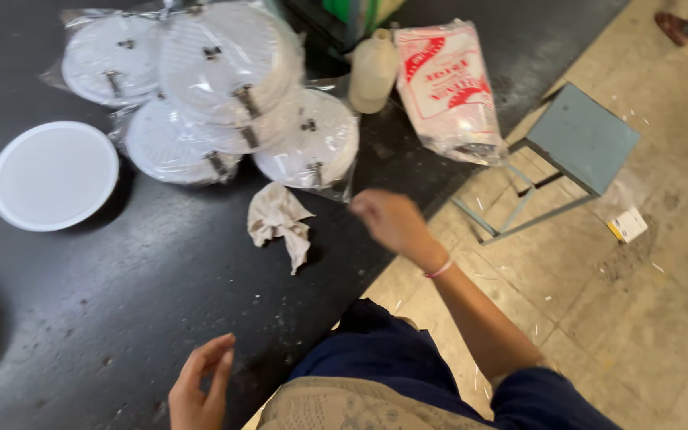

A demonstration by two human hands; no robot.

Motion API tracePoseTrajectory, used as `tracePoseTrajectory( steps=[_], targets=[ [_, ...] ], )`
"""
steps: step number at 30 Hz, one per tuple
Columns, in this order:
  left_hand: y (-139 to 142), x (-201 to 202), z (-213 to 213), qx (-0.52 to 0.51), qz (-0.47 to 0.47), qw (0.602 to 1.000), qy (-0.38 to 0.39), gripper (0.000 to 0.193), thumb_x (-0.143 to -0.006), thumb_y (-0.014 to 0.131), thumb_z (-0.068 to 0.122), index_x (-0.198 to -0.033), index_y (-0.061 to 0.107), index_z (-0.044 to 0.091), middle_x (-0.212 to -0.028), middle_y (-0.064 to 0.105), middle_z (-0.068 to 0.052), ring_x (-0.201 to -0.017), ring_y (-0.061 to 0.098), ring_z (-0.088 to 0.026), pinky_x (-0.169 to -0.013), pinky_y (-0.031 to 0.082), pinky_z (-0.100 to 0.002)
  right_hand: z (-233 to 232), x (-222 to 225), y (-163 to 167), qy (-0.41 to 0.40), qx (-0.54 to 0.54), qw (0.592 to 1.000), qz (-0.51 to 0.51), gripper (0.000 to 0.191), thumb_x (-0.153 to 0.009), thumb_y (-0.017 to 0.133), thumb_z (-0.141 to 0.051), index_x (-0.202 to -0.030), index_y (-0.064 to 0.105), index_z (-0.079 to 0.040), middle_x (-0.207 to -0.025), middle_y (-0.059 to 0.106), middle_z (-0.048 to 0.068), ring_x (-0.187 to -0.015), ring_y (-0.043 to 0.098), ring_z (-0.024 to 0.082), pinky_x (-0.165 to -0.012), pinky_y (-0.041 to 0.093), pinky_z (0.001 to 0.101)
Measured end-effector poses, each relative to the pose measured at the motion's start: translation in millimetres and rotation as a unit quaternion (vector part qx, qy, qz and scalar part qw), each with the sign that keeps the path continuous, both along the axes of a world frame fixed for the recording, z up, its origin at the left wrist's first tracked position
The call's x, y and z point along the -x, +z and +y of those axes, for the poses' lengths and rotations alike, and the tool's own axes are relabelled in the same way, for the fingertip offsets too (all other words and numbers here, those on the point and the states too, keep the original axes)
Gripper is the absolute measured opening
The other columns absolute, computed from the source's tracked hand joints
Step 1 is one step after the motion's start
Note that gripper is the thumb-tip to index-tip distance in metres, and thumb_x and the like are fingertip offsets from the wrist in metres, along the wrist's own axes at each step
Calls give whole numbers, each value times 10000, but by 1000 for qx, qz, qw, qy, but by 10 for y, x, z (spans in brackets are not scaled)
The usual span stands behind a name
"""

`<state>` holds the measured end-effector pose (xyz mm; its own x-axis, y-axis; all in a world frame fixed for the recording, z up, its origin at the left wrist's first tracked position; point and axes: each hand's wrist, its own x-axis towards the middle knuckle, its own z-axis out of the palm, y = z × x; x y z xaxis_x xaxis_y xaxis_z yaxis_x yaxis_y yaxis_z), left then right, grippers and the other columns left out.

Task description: The person places round LED panel light fixtures into clear plastic bags one at a time, pulls the plastic over each unit, and sets the bagged fixtures on the workbench. They occasionally wipe a fixture with a cloth and reach for a bottle before continuing to bag the remaining units.

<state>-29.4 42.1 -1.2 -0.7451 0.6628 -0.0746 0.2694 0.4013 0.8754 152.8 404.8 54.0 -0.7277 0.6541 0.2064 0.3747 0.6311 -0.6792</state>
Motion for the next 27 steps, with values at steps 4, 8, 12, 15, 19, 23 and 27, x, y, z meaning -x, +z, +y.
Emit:
tracePoseTrajectory(
  steps=[4,8,12,15,19,23,27],
  targets=[
    [256,-301,596,9,-3,996,-84,235,-918,690,73,-1148,739,74,-1021,785,-62,-912,735,-144,-819,556,-289,613,-903,-549,-218,-101,970,28,270,-961,528,38,-1203,649,20,-1204,651,236,-1101,618,451,-922,506,504],
    [566,-694,1347,1,4,981,-196,231,-895,691,91,-1121,741,96,-1022,771,-58,-908,765,-153,-791,573,-283,1547,-1220,-1124,-214,-230,949,28,404,-938,544,43,-1341,580,29,-1408,575,282,-1276,557,484,-1072,474,502],
    [877,-1084,1967,-19,15,950,-310,217,-901,685,87,-1112,733,81,-1037,746,-77,-939,734,-228,-794,568,-322,2346,-1277,-1414,-161,-236,958,-38,501,-849,562,29,-1342,642,-24,-1366,617,259,-1223,587,459,-1039,488,493],
    [1003,-1275,2343,-11,-1,932,-362,244,-889,667,78,-1125,728,90,-1033,732,-73,-922,726,-242,-787,569,-349,2590,-1289,-1527,-130,-186,974,-6,355,-898,610,-37,-1236,713,-75,-1249,694,195,-1152,647,402,-983,519,468],
    [911,-1456,2785,-40,30,919,-390,208,-918,657,84,-1116,722,86,-1065,727,-79,-970,699,-281,-821,556,-376,2657,-1346,-1606,-136,-216,967,25,282,-915,667,-98,-1186,744,-99,-1174,732,158,-1044,691,359,-874,551,432],
    [610,-1639,3289,-71,98,907,-402,223,-935,659,98,-1154,701,98,-1134,706,-86,-1063,671,-322,-873,548,-398,2719,-1372,-1597,-177,-196,962,66,268,-820,723,-108,-1086,749,-85,-1044,726,145,-937,687,357,-812,547,448],
    [242,-1861,3940,-99,122,893,-422,368,-925,644,80,-1292,613,74,-1313,626,-129,-1194,605,-351,-950,515,-425,2787,-1376,-1493,-197,-203,957,62,119,-821,717,-71,-938,710,-93,-987,698,123,-974,671,350,-867,538,456]
  ],
)
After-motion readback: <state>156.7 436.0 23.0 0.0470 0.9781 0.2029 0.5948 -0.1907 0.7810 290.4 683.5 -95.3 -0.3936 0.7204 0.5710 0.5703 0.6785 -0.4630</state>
